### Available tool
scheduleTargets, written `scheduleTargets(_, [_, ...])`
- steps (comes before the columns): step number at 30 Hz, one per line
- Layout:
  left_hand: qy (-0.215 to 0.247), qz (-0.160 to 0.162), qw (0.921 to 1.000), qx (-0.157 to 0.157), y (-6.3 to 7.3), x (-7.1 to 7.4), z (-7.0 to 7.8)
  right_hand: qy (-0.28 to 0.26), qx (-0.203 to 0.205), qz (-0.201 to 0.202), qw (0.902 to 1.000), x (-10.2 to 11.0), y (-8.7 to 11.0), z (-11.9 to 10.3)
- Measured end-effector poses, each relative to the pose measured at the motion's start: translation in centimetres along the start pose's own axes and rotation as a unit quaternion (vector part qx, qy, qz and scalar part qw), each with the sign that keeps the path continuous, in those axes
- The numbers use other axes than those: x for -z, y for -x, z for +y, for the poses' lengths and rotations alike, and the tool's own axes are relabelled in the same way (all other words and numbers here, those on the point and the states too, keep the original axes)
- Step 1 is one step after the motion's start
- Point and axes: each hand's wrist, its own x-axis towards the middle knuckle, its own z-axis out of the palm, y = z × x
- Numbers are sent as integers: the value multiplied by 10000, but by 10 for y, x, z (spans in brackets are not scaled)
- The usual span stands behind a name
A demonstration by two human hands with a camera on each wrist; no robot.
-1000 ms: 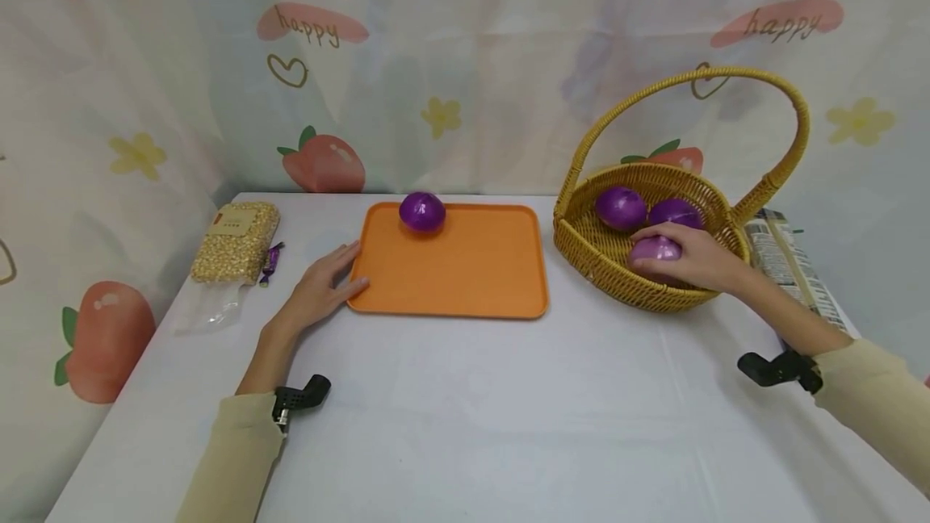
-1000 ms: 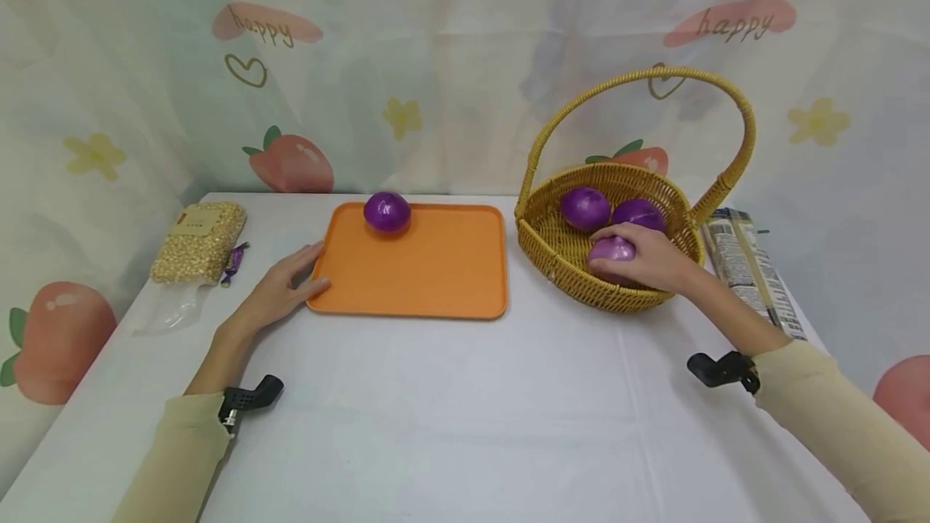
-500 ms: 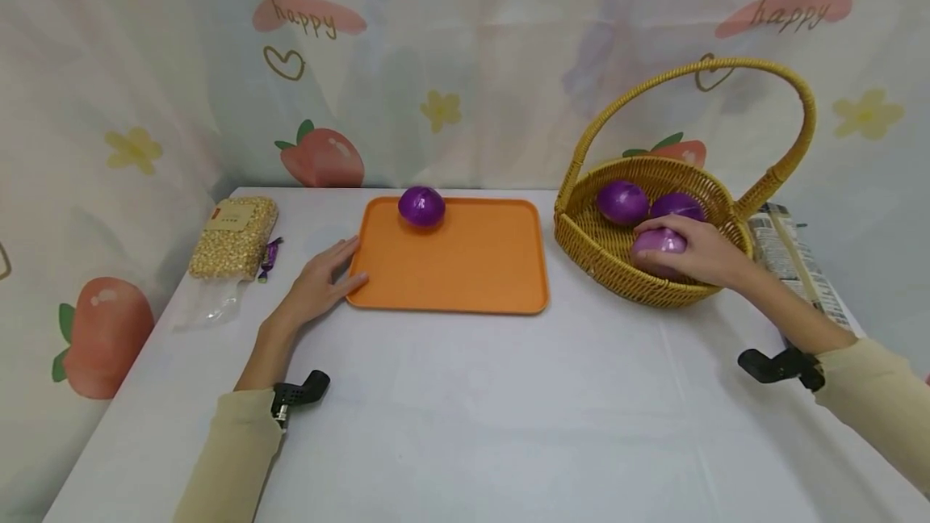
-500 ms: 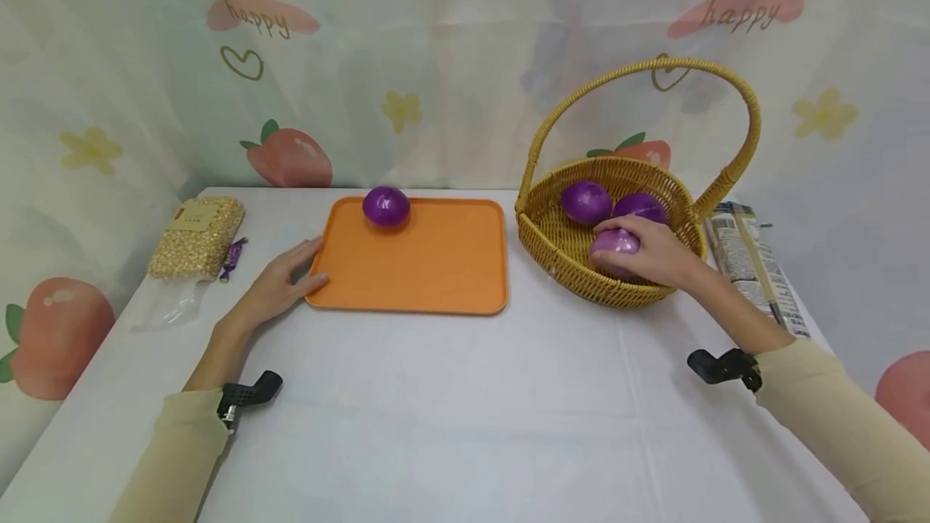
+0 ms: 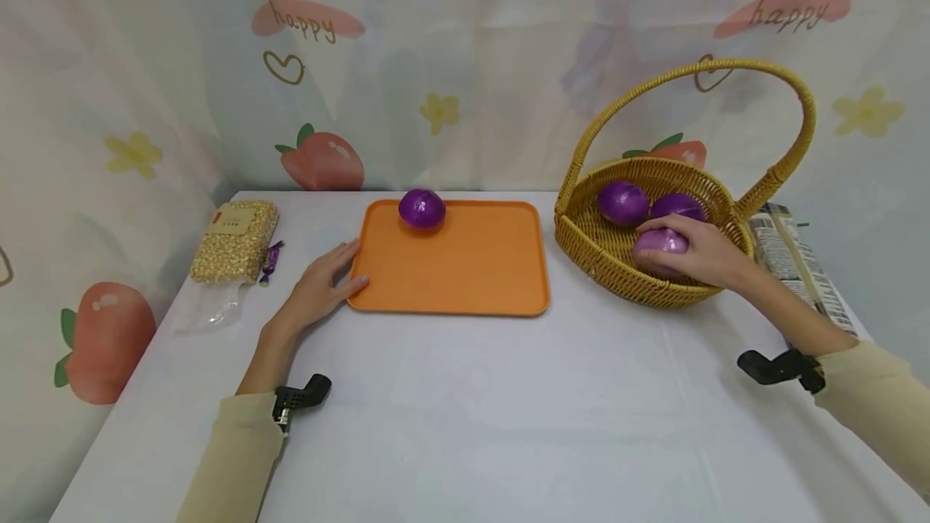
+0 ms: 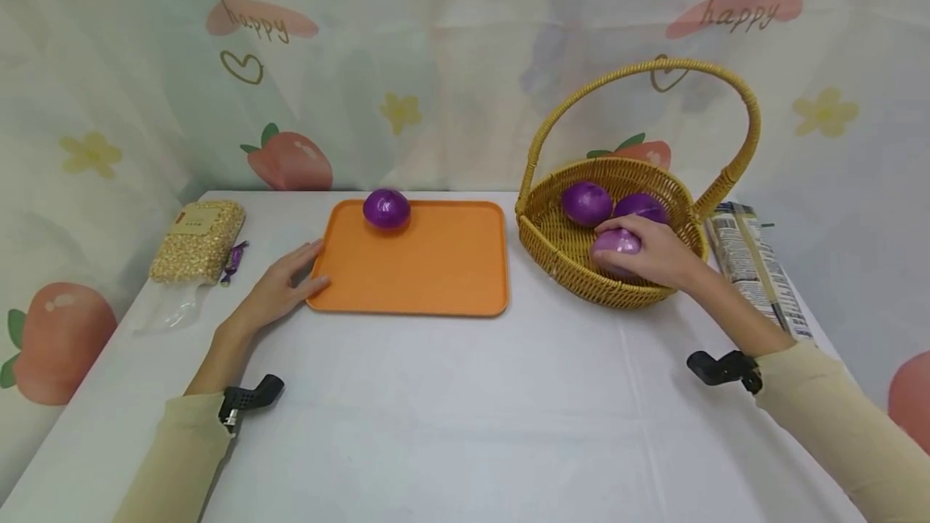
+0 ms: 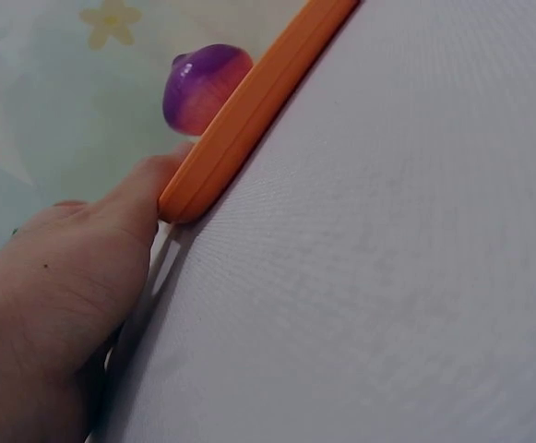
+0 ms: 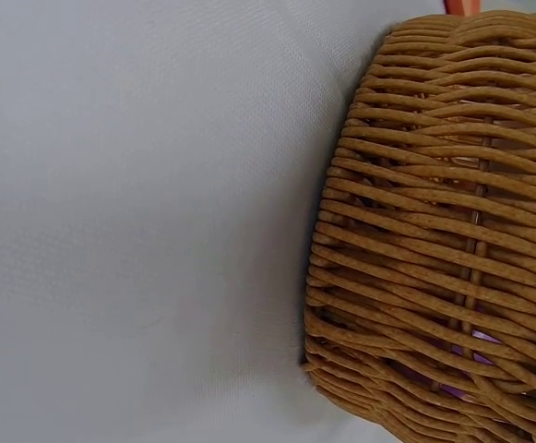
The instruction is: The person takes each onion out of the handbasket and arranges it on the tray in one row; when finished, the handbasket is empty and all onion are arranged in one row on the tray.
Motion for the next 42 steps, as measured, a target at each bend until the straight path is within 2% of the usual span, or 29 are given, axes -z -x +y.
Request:
scheduleTargets(5, [-41, -80, 9998, 172, -1, 0, -1, 50, 128, 164, 9998, -1, 1, 1])
scheduleTargets(15, [9, -23, 10000, 40, -2, -2, -3, 9, 89, 290, 9995, 1, 2, 3])
scheduleTargets(22, [-44, -54, 9997, 214, 1, -1, -4, -134, 38, 430, 9990, 0, -3, 2])
scheduleTargets(30, [10, -63, 9999, 114, 0, -3, 0, -111, -113, 489, 9987, 2, 5, 3])
scheduleTargets(42, [-44, 13, 10000, 48, 0, -2, -3, -86, 24, 606, 9981, -1, 3, 4])
